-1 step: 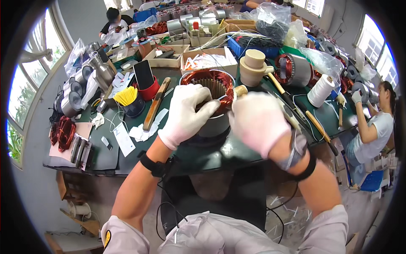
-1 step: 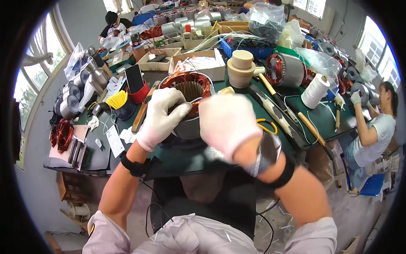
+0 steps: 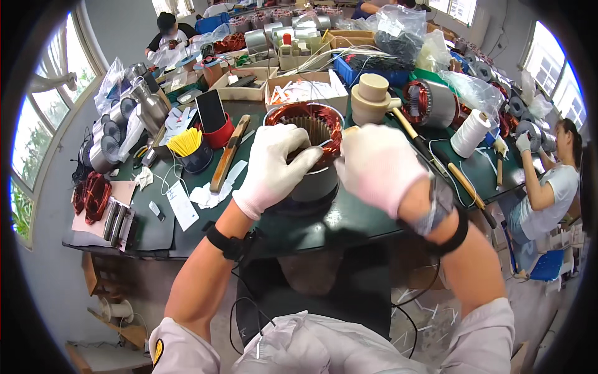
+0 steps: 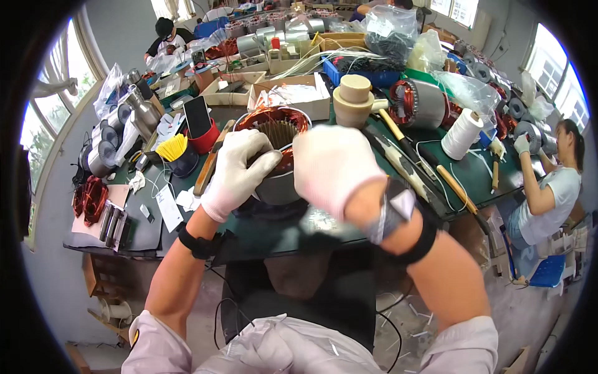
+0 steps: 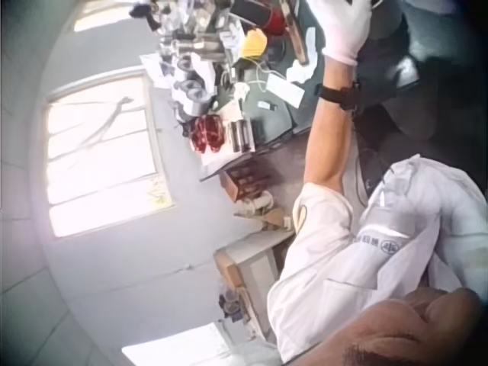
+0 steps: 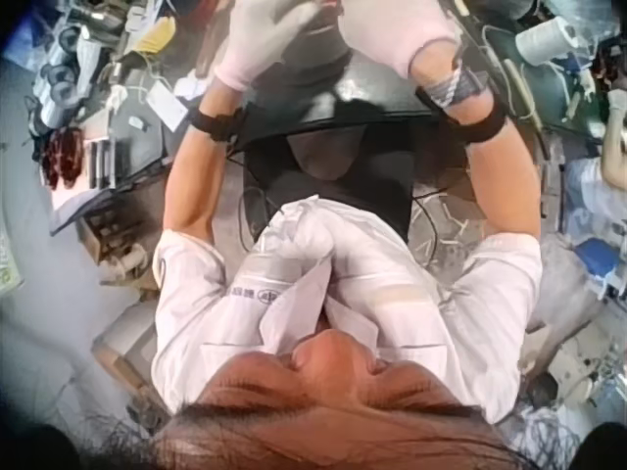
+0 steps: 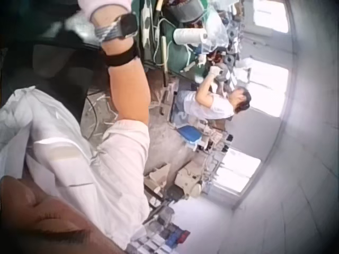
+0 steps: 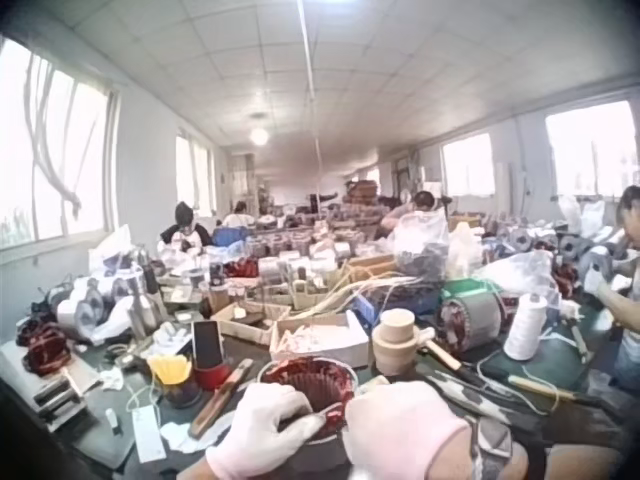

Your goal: The person shapes the copper coils inside a motor stator using a wooden mallet and a metal bar, then trims the excess wire with pliers. They finish by inserting a white paper strip into the stator core with a long metal tool and arranging the wire ends by hand.

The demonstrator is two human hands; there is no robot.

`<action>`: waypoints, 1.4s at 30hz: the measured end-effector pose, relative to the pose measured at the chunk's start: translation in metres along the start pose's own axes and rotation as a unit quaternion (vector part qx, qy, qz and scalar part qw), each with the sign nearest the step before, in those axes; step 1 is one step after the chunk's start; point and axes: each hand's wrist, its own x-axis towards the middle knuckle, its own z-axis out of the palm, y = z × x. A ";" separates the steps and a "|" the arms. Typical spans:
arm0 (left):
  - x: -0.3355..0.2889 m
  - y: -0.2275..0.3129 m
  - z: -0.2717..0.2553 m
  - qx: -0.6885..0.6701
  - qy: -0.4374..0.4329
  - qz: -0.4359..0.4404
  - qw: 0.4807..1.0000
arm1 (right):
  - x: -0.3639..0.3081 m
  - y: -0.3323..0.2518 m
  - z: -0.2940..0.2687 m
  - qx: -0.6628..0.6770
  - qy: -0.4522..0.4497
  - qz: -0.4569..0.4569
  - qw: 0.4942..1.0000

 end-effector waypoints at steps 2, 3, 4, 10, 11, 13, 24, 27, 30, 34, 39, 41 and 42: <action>0.004 0.002 0.003 -0.054 -0.006 -0.035 0.998 | 0.010 0.015 -0.001 0.008 -0.006 -0.006 1.000; 0.003 -0.001 0.004 -0.054 -0.003 -0.033 0.998 | 0.011 0.017 0.002 0.008 -0.012 -0.009 1.000; 0.003 -0.004 0.005 -0.058 -0.013 -0.029 0.998 | 0.006 0.017 0.005 0.011 -0.020 0.000 1.000; 0.003 -0.002 0.004 -0.036 -0.005 0.012 0.999 | -0.055 -0.005 0.029 0.005 0.058 0.047 0.997; 0.002 -0.001 0.004 -0.036 -0.010 0.013 0.999 | -0.054 -0.009 0.038 0.007 0.054 0.047 0.997; 0.002 -0.001 0.007 -0.048 -0.004 0.004 0.999 | -0.045 -0.014 0.053 -0.022 0.116 0.037 0.992; 0.007 -0.003 0.022 -0.033 0.118 0.035 0.992 | 0.005 -0.040 -0.012 -0.093 -0.055 -0.014 0.994; 0.003 -0.004 0.017 -0.033 0.077 -0.001 0.996 | -0.004 -0.013 -0.001 -0.047 -0.073 -0.020 0.996; -0.001 -0.006 0.000 -0.038 0.040 0.024 0.998 | -0.038 0.012 0.016 0.002 -0.002 -0.001 1.000; -0.004 -0.001 -0.007 -0.032 -0.026 -0.001 0.999 | -0.055 0.013 0.034 0.012 0.013 0.056 0.998; -0.012 -0.006 -0.005 -0.012 0.006 0.018 1.000 | -0.050 -0.011 0.049 -0.007 0.087 0.062 0.994; -0.011 -0.006 -0.002 -0.011 0.005 0.013 1.000 | -0.048 -0.015 0.055 -0.014 0.097 0.062 0.993; -0.010 -0.006 0.000 -0.012 0.004 0.012 1.000 | -0.046 -0.017 0.051 -0.021 0.091 0.062 0.994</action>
